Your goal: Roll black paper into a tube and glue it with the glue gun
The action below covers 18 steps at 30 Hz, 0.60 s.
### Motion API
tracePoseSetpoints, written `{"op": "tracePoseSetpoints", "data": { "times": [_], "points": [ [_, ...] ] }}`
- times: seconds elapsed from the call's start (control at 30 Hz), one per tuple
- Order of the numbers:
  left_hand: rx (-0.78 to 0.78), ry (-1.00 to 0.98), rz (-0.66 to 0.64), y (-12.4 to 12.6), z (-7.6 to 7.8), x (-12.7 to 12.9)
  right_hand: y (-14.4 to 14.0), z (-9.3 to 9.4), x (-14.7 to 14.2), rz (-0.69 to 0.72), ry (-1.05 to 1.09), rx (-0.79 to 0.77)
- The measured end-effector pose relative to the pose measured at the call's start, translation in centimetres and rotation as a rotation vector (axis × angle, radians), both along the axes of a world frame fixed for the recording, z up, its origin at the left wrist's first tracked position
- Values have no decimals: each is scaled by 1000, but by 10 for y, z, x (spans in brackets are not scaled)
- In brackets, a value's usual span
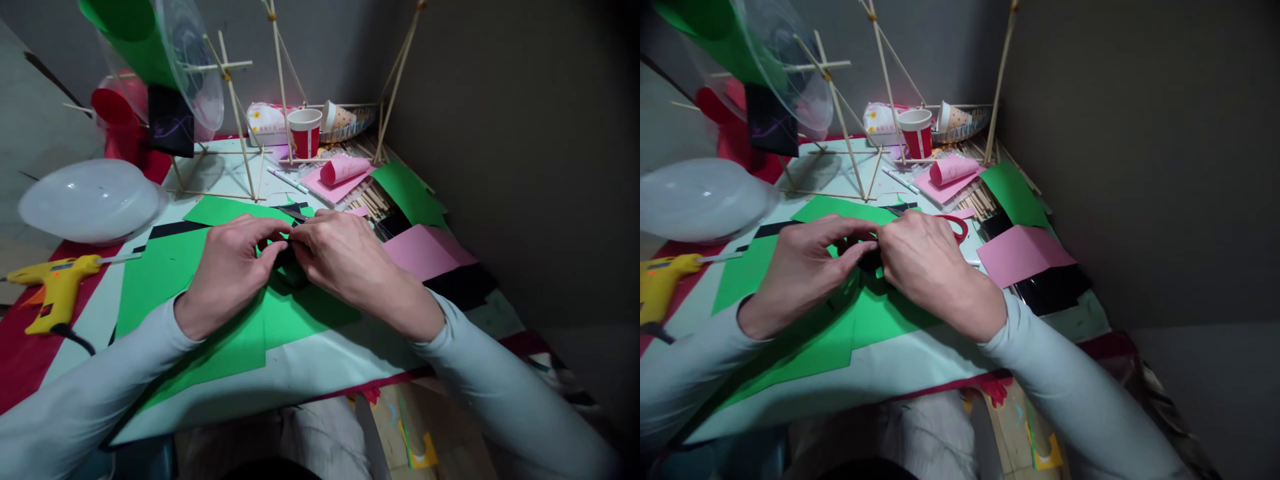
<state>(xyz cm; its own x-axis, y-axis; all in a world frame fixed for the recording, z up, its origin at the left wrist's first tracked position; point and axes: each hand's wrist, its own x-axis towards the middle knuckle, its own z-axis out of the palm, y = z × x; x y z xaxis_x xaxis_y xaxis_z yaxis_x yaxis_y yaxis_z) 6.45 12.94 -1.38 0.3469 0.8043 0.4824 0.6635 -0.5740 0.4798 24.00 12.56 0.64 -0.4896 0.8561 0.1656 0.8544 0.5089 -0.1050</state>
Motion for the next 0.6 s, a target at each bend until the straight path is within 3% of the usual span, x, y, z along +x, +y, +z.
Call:
{"op": "tracePoseSetpoints", "data": {
  "times": [0.1, 0.2, 0.37, 0.6],
  "points": [
    [27, 54, -5, 4, 3, 1, 3, 1, 5, -17, 63, -38],
    [22, 69, -19, 7, 4, 0, 10, 2, 16, 12, 301, -113],
    [-19, 51, -4, 8, 5, 1, 21, 5, 38, -31, 633, -26],
    [-220, -250, 162, 8, 9, -8, 20, -1, 45, -46, 930, -58]
  ]
}}
